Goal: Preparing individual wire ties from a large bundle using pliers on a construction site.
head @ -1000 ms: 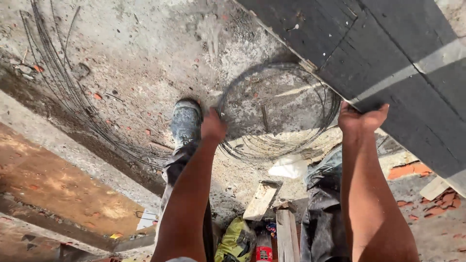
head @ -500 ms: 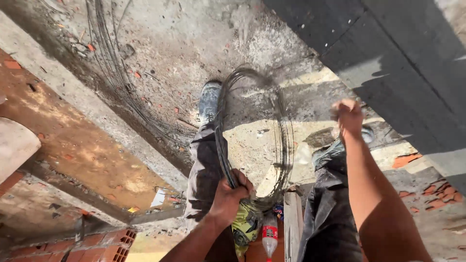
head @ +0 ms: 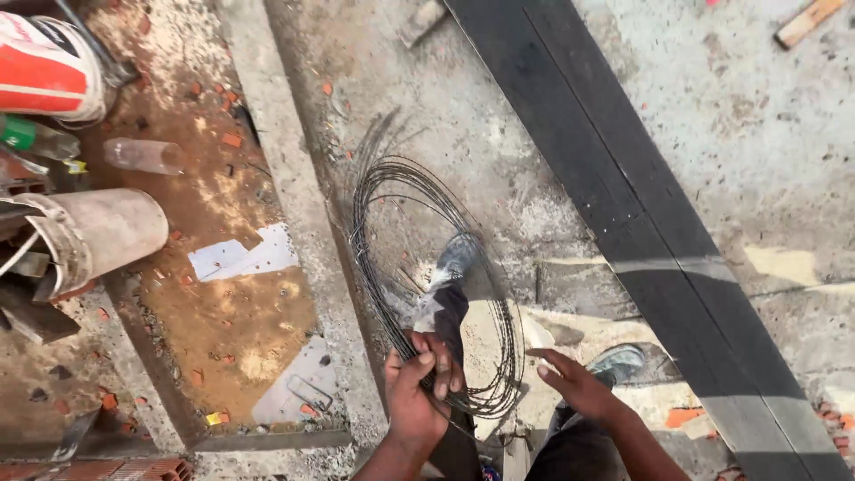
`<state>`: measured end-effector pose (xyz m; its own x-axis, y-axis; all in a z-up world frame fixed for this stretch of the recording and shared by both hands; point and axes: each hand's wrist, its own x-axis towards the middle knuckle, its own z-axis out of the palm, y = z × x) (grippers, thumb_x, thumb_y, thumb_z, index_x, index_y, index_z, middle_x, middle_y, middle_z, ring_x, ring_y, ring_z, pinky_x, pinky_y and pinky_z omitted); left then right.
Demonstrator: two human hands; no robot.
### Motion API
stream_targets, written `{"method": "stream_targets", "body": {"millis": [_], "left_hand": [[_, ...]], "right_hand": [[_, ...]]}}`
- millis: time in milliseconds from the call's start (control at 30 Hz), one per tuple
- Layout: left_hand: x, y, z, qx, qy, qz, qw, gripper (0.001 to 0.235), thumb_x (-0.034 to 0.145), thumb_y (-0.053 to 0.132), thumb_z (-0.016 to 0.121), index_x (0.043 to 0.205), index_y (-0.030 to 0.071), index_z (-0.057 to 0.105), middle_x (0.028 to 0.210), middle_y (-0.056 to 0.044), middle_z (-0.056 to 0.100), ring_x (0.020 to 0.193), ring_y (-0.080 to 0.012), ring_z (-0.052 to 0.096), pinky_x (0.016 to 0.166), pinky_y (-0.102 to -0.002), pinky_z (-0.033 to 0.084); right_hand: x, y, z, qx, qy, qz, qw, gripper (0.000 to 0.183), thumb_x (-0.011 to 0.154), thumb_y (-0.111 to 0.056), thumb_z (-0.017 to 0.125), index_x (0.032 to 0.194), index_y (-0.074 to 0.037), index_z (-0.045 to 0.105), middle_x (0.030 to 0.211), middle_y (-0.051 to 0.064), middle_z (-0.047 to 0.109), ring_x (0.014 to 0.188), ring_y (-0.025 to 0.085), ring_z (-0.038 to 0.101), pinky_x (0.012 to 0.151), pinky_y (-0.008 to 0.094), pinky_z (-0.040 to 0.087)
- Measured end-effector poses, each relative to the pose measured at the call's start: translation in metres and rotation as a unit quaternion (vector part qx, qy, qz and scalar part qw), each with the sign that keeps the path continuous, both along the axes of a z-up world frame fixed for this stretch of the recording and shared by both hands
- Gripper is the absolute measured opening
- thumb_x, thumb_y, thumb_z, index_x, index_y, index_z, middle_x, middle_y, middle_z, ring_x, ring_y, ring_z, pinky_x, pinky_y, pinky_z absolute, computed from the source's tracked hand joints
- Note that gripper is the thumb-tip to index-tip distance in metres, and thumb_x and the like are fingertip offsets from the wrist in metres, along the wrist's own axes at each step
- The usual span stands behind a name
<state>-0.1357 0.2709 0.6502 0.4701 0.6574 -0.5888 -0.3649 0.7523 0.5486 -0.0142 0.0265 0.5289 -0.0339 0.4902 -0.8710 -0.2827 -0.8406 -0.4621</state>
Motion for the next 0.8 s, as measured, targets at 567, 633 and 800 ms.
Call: {"method": "stream_targets", "body": {"millis": [567,633,800], "left_hand": [[-0.042,0.184,0.173,0.021,-0.066,-0.120,0.990,0.042,0.093,0.048,0.056,0.100,0.009,0.072,0.105,-0.013,0.078,0.077,-0.0252,0.067,0.080,-0.048,0.053],[-0.051,0.213,0.186,0.010,-0.033,-0.036,0.999,0.043,0.099,0.047,0.046,0.105,0.010,0.067,0.116,-0.019,0.076,0.071,-0.0268,0.059,0.065,-0.047,0.052],[-0.106,0.179,0.223,0.020,0.038,-0.069,0.997,0.073,0.102,0.032,0.053,0.161,0.010,0.015,0.090,-0.007,0.071,0.064,-0.0175,0.061,0.049,-0.030,0.047]], "right_hand": [[-0.033,0.120,0.168,-0.035,-0.168,-0.179,0.969,0.052,0.092,-0.044,0.060,0.138,-0.020,0.067,0.141,0.000,0.065,0.134,0.019,0.051,0.108,0.039,0.044],[-0.042,0.133,0.187,-0.038,-0.224,-0.180,0.957,0.052,0.090,-0.045,0.062,0.136,-0.021,0.070,0.137,0.000,0.068,0.130,0.018,0.055,0.106,0.037,0.045],[-0.087,0.095,0.245,-0.086,-0.354,-0.182,0.913,0.051,0.087,-0.047,0.067,0.131,-0.023,0.076,0.127,-0.001,0.076,0.119,0.017,0.066,0.101,0.034,0.048]]}}
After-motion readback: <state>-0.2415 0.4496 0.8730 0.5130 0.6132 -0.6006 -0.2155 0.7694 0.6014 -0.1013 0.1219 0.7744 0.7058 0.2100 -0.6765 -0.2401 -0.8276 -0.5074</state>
